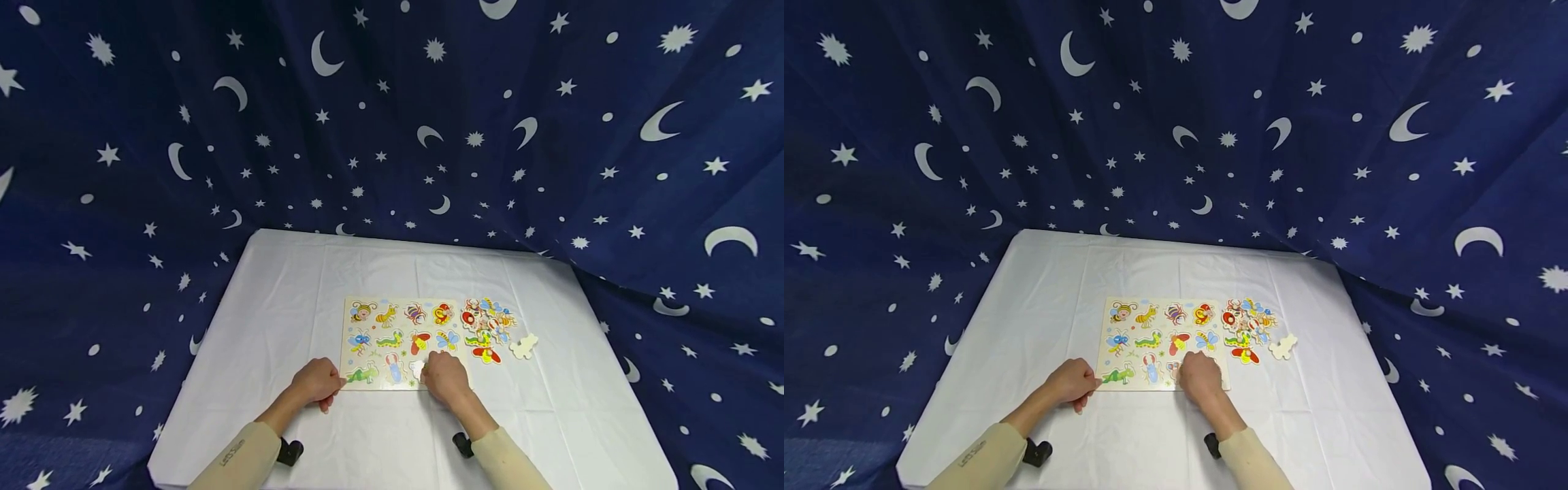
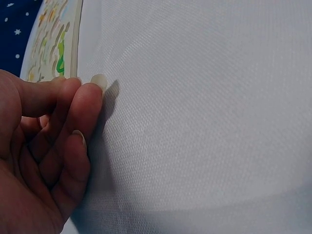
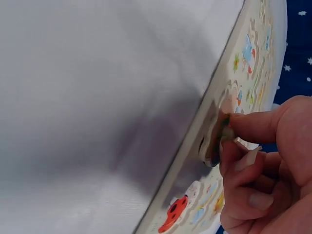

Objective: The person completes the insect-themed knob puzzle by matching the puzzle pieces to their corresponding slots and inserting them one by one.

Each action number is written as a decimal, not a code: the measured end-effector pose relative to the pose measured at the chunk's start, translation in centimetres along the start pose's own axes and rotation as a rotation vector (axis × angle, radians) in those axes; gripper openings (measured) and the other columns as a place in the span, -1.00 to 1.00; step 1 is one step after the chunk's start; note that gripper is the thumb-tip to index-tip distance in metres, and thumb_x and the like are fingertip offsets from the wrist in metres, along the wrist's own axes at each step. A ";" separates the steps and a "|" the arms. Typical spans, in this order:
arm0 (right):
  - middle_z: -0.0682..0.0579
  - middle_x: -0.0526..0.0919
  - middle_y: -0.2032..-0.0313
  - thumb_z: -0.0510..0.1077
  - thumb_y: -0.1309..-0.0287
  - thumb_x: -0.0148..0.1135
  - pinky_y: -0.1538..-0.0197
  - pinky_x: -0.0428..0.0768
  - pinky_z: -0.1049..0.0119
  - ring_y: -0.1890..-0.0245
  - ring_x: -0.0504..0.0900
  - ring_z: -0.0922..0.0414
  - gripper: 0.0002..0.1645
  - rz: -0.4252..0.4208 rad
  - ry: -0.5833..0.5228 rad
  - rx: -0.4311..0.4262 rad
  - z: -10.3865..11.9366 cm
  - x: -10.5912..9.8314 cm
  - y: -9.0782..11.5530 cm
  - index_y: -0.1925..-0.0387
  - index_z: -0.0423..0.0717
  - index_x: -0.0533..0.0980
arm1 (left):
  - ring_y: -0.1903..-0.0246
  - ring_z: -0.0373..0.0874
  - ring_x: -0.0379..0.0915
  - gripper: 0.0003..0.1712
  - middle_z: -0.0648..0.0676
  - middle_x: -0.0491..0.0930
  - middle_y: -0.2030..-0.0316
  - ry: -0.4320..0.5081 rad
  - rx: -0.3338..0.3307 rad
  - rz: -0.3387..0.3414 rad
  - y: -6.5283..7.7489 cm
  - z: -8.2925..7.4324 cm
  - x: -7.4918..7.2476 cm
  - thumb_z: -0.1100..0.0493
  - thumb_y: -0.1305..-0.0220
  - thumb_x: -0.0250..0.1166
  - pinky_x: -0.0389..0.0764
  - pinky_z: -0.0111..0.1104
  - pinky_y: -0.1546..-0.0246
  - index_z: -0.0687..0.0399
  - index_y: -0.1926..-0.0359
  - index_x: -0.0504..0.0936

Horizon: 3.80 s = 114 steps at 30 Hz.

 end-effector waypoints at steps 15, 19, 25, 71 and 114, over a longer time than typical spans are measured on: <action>0.13 0.42 0.67 -0.01 -0.06 0.27 0.54 0.29 0.35 0.65 0.33 0.20 -0.74 0.006 -0.186 -0.086 -1.0 0.7 0.1 0.59 -0.02 0.44 | 0.84 -0.14 0.48 -0.64 0.00 0.48 0.83 0.000 -0.042 -0.015 0.1 0.0 -0.3 0.05 -0.21 0.21 0.24 -0.47 0.83 0.08 0.67 0.51; 0.16 0.41 0.71 0.02 -0.09 0.24 0.54 0.28 0.36 0.65 0.33 0.22 -0.75 0.014 -0.289 -0.069 -1.9 0.0 -0.2 0.59 0.02 0.47 | 0.85 -0.14 0.47 -0.64 0.01 0.48 0.84 0.014 -0.022 -0.018 0.2 -0.2 -0.1 0.06 -0.21 0.21 0.27 -0.46 0.83 0.08 0.68 0.50; 0.12 0.40 0.75 0.01 -0.13 0.19 0.55 0.28 0.33 0.68 0.35 0.18 -0.76 -0.097 -0.307 0.047 -4.9 -2.0 -1.4 0.54 -0.03 0.49 | 0.86 -0.15 0.47 -0.64 -0.01 0.47 0.85 0.018 -0.012 -0.021 0.1 0.0 0.2 0.04 -0.20 0.22 0.28 -0.45 0.83 0.06 0.69 0.49; -0.23 0.57 0.56 -0.23 0.05 0.11 0.54 0.46 0.05 0.56 0.56 -0.12 -0.86 -0.082 -0.086 0.284 -13.1 -2.0 -0.9 0.53 -0.29 0.47 | 0.86 -0.15 0.46 -0.64 -0.01 0.46 0.87 -0.026 -0.007 -0.022 0.2 -0.4 0.1 0.06 -0.20 0.21 0.22 -0.45 0.82 0.06 0.70 0.49; 0.17 0.49 0.59 -0.20 0.01 0.29 0.48 0.32 0.39 0.59 0.37 0.26 -0.90 -0.311 -0.355 -0.027 -3.8 -1.7 -2.9 0.38 -0.06 0.56 | 0.86 -0.14 0.48 -0.62 -0.02 0.47 0.87 -0.012 0.013 -0.043 0.4 -0.3 -0.3 0.05 -0.19 0.21 0.24 -0.44 0.84 0.06 0.72 0.49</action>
Point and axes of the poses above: each hand's wrist, its own y-axis away from the middle knuckle, its own x-axis out of the palm, z = x × y, the point moved 6 cm from there along -y, towards the middle knuckle
